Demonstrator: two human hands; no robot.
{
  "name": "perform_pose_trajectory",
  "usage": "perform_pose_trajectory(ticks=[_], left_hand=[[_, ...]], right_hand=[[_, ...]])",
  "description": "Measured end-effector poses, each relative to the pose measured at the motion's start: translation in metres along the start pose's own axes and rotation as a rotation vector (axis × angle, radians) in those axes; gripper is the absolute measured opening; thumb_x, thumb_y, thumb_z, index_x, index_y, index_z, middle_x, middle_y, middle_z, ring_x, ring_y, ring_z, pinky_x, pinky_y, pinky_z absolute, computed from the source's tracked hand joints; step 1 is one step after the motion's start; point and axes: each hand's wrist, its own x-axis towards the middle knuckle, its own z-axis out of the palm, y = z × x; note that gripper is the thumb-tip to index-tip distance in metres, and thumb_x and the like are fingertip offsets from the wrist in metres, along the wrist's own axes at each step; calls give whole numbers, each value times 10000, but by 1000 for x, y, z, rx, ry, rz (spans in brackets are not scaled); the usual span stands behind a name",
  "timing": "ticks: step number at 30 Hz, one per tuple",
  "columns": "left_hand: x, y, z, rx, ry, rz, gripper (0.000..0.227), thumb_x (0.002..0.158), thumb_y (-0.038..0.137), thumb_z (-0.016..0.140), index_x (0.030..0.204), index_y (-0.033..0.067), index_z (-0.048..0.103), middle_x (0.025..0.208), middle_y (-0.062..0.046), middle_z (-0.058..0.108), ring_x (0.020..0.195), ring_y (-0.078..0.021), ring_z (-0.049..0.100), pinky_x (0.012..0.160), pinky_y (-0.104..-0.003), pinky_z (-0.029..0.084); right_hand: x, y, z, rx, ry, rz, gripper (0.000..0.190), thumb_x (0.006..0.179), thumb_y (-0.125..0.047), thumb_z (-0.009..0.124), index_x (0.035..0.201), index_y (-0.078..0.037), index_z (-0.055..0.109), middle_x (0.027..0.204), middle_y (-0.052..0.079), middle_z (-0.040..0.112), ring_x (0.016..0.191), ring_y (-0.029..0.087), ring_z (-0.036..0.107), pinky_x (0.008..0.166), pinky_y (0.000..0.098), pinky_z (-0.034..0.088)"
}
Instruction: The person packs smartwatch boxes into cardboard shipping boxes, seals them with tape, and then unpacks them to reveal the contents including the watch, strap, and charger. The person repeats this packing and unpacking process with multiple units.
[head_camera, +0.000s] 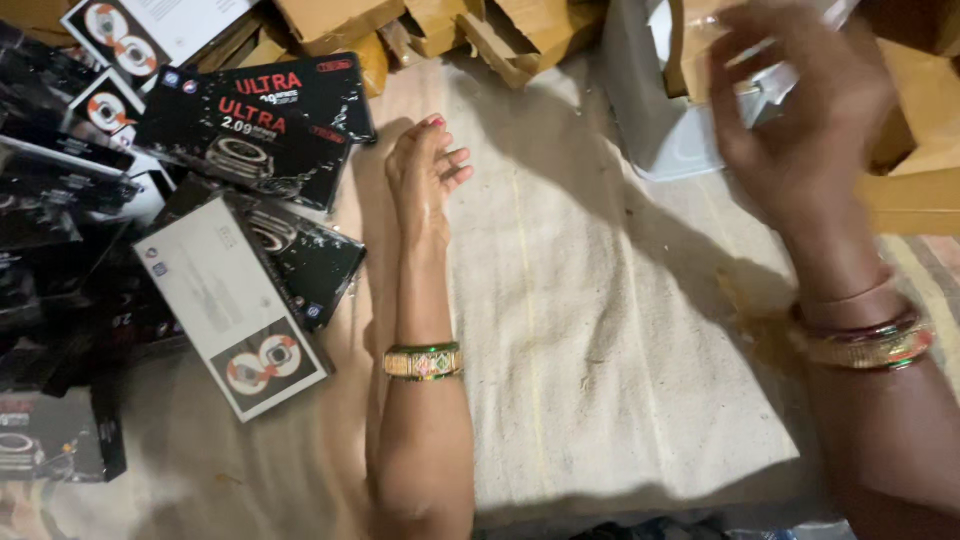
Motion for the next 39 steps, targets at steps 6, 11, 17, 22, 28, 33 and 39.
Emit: perform_pose_trajectory(ticks=[6, 11, 17, 22, 28, 33, 39], left_hand=[[32, -32, -6, -159, 2, -105, 430, 842, 283, 737, 1156, 4, 648, 1020, -139, 652, 861, -275, 695, 733, -407, 611], [43, -23, -37, -444, 170, 157, 575, 873, 211, 833, 1266, -90, 540, 1015, -140, 583, 841, -257, 592, 779, -418, 523], [31, 14, -46, -1150, 412, -13, 1026, 656, 307, 877, 1400, -54, 270, 1186, -174, 567, 991, -264, 663, 951, -511, 559], [21, 32, -35, -1104, 588, 70, 1195, 576, 479, 900, 1479, 14, 269, 1249, -211, 521, 1062, -274, 587, 943, -459, 564], [1, 26, -15, -532, 618, 225, 931, 757, 553, 783, 1342, -117, 507, 1250, -300, 633, 1067, -279, 697, 910, -375, 614], [-60, 2, 84, -368, 324, 225, 549, 844, 391, 828, 1032, -108, 696, 1052, -174, 752, 860, -251, 685, 683, -382, 573], [-123, 2, 114, 937, -193, 259, 314, 825, 370, 767, 878, 61, 773, 888, -151, 796, 818, -271, 755, 741, -409, 579]], right_hand=[[-41, -15, 108, 281, -480, 124, 340, 931, -90, 727, 1260, -20, 679, 1172, 190, 729, 938, 300, 741, 821, 380, 608], [-63, -26, 147, 264, -516, -142, 531, 824, -161, 770, 1275, 62, 602, 1332, 295, 602, 1210, 468, 579, 991, 474, 496], [-64, -21, 149, 252, -607, -82, 479, 884, -203, 737, 1290, 25, 628, 1366, 265, 591, 1225, 437, 576, 994, 477, 499], [-56, -26, 142, 172, -612, -151, 499, 917, -254, 706, 1321, 21, 606, 1404, 253, 582, 1295, 410, 569, 1031, 452, 501], [-44, -34, 126, 313, -714, 336, 496, 999, -344, 571, 1431, -100, 561, 1422, 155, 601, 1187, 317, 644, 989, 430, 554], [-42, -14, 122, 718, -307, 282, 510, 1111, -367, 504, 1512, -54, 475, 1453, 154, 603, 1306, 247, 614, 1077, 365, 530], [-48, 27, 115, 805, -351, 723, 644, 1042, -390, 604, 1578, -93, 403, 1048, 99, 559, 952, 192, 502, 785, 302, 427]])
